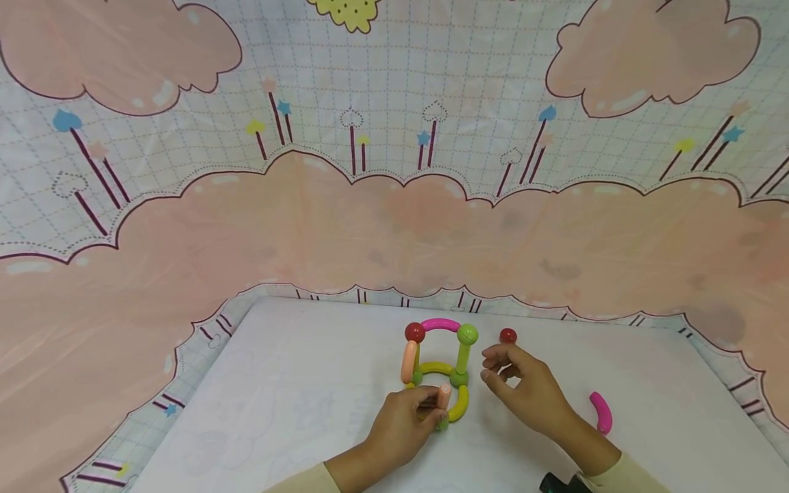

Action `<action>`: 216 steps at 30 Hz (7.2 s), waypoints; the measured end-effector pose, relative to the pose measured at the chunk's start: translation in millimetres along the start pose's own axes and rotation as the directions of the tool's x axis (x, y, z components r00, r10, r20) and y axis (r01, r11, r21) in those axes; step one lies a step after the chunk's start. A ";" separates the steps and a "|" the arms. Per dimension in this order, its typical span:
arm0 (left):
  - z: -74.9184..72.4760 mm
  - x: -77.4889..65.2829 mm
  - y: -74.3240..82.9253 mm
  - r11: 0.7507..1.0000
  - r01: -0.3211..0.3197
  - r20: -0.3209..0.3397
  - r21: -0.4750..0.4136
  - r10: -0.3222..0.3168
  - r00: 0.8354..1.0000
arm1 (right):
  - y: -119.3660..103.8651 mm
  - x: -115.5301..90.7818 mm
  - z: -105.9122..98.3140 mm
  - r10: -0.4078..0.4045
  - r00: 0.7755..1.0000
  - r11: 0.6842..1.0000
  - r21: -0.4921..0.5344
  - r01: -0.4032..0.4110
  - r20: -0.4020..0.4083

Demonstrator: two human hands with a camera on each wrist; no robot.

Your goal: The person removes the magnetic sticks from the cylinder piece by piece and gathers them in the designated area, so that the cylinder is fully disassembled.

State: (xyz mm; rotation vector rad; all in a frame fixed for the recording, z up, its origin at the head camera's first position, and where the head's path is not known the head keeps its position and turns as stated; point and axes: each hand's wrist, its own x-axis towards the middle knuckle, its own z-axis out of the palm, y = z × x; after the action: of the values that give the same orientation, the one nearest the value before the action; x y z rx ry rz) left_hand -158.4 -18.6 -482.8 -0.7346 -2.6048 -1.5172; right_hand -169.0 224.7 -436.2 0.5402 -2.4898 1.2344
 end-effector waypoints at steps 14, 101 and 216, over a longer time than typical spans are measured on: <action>-3.5 1.5 -2.1 0.998 -0.063 0.029 0.020 0.062 0.998 | -26.4 -5.0 17.0 -0.125 0.965 0.983 0.161 0.089 0.230; -2.2 4.2 -10.6 0.975 -0.032 0.095 0.221 0.011 0.995 | 19.7 -5.4 -43.3 0.075 0.969 0.974 -0.224 -0.021 0.235; -3.4 3.3 -8.1 0.978 0.042 0.128 0.203 -0.069 0.989 | 158.7 -122.6 -187.7 0.516 0.855 0.726 -0.505 -0.467 -0.048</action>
State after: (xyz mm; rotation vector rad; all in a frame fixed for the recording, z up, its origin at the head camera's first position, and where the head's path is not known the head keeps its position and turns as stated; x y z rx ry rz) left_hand -165.5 -23.4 -486.8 -0.7750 -2.8449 -1.2324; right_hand -114.1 488.5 -489.5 -0.2286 -2.9931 0.6360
